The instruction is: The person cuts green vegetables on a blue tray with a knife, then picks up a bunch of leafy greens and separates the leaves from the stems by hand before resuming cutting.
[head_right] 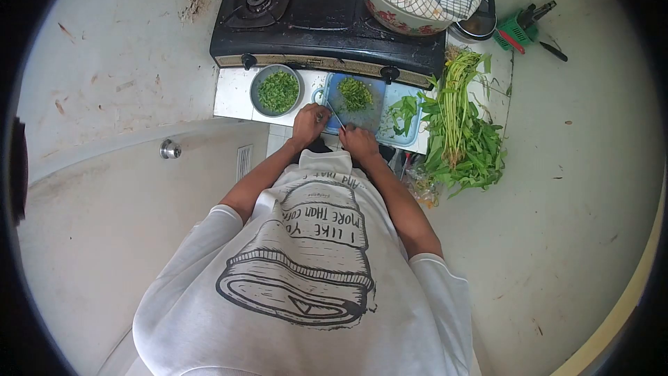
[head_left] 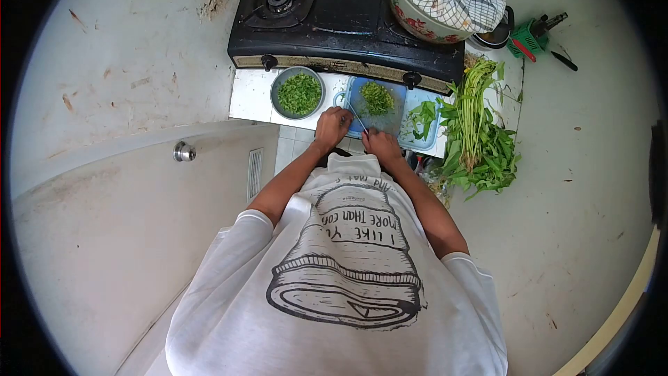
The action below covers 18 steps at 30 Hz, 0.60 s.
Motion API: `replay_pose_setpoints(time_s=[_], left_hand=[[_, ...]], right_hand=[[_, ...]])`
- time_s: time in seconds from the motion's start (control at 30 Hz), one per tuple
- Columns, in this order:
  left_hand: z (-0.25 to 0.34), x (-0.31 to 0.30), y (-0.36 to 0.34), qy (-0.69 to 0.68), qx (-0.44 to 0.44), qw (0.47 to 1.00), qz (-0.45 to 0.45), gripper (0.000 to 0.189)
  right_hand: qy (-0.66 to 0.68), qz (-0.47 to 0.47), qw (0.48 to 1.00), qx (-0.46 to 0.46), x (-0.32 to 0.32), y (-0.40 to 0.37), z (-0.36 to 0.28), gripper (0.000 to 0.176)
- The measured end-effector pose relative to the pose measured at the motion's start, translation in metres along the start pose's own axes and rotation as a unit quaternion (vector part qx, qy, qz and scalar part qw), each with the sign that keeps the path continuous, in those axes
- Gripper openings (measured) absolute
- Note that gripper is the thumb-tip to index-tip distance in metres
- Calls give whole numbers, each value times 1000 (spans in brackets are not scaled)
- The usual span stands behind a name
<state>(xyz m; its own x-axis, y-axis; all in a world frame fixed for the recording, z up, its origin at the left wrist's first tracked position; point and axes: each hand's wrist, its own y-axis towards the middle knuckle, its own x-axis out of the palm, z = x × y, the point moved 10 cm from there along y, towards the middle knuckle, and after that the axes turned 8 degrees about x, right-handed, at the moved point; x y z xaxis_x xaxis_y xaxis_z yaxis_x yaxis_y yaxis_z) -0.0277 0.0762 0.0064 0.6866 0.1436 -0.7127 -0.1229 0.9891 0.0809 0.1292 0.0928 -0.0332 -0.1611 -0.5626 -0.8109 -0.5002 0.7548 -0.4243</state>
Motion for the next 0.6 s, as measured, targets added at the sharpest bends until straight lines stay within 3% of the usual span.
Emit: replay_pose_setpoints(time_s=[0.6], left_hand=[[4, -1, -1, 13, 50, 999, 4, 7]], right_hand=[[6, 2, 1000, -20, 6, 9, -10, 50]])
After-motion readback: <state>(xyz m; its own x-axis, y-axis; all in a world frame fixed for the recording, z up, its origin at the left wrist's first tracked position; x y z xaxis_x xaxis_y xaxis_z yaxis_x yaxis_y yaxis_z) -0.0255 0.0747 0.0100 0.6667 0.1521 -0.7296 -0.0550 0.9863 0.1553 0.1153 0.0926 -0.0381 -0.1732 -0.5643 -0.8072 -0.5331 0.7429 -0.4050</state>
